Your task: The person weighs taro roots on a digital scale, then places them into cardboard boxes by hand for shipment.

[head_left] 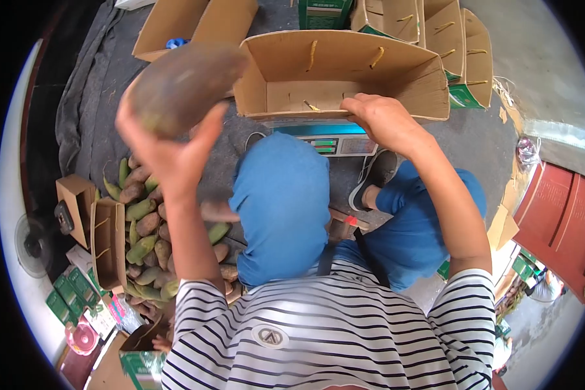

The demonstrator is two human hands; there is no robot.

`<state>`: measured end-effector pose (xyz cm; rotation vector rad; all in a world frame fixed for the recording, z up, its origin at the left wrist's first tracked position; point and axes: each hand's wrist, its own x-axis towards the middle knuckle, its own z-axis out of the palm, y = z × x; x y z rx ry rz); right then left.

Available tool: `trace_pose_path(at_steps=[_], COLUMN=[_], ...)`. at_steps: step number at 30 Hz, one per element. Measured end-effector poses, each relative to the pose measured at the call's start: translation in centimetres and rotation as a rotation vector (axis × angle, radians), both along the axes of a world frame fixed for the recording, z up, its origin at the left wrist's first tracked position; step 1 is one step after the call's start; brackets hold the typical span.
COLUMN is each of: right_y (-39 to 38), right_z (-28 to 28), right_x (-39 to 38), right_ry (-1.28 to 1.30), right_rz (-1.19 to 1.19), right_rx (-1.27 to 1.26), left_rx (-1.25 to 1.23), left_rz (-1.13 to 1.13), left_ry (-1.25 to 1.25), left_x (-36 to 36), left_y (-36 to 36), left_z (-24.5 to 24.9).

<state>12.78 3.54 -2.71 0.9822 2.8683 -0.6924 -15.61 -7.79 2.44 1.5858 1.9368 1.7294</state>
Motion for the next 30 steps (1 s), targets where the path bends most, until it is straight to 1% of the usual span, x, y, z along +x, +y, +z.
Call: trace_pose_path(at_steps=[2, 4, 5, 6, 8, 11, 12, 14, 15, 16, 18, 20, 22, 24, 26, 28, 30], right_y=[-0.1, 0.4, 0.3, 0.2, 0.0, -0.3, -0.5, -0.6, -0.2, 0.3, 0.5, 0.1, 0.0, -0.2, -0.5, -1.1, -1.7], right_z=[-0.1, -0.7, -1.0, -0.6, -0.3, -0.4, -0.3, -0.1, -0.1, -0.3, -0.3, 0.3, 0.3, 0.4, 0.4, 0.7, 1.1], right_x=[0.2, 0.5, 0.6, 0.5, 0.3, 0.4, 0.3, -0.2, -0.4, -0.5, -0.7, -1.1, -1.0, -1.1, -1.1, -1.4, -1.7], right_ry=[0.013, 0.041, 0.055, 0.084, 0.037, 0.119, 0.119, 0.121, 0.102, 0.084, 0.090, 0.142, 0.134, 0.122, 0.114, 0.100, 0.081], right_rz=[0.006, 0.041, 0.062, 0.053, 0.026, 0.010, -0.008, -0.040, -0.025, -0.012, 0.006, 0.023, 0.030, 0.025, 0.034, 0.034, 0.025], right_rx=[0.011, 0.007, -0.002, -0.021, -0.080, -0.068, -0.083, -0.109, -0.095, -0.083, -0.092, -0.128, -0.140, -0.155, -0.176, -0.189, -0.195], left_rx=[-0.149, -0.245, -0.314, -0.333, -0.586, -0.438, -0.358, -0.360, -0.229, -0.263, -0.340, -0.487, -0.814, -1.146, -1.276, -1.421, -1.424], left_rz=[-0.041, -0.224, -0.291, -0.289, -0.377, -0.408, -0.431, -0.312, -0.225, -0.185, -0.105, -0.070, -0.028, 0.011, -0.031, -0.028, -0.033], left_ry=[0.323, 0.413, 0.507, 0.578, 0.672, 0.282, 0.235, 0.053, 0.205, 0.190, 0.149, 0.109, 0.140, 0.028, 0.005, -0.033, -0.153], left_x=[1.2, 2.1, 2.4, 2.5, 2.5, 2.1, 1.7, -0.1, -0.8, -2.1, -5.6, -8.0, -9.4, -9.5, -8.9, -7.3, -5.7], left_y=[2.4, 4.6, 5.4, 5.8, 6.2, 6.5, 6.2, 5.2, 4.5, 3.6, 0.6, -3.8, -9.1, -14.3, -19.1, -21.5, -23.1], left_z=[0.1, -1.0, -1.6, -3.1, -4.2, -3.2, -2.0, -0.9, -1.5, -2.7, -6.5, -10.9, -15.1, -19.6, -24.1, -26.6, -29.8])
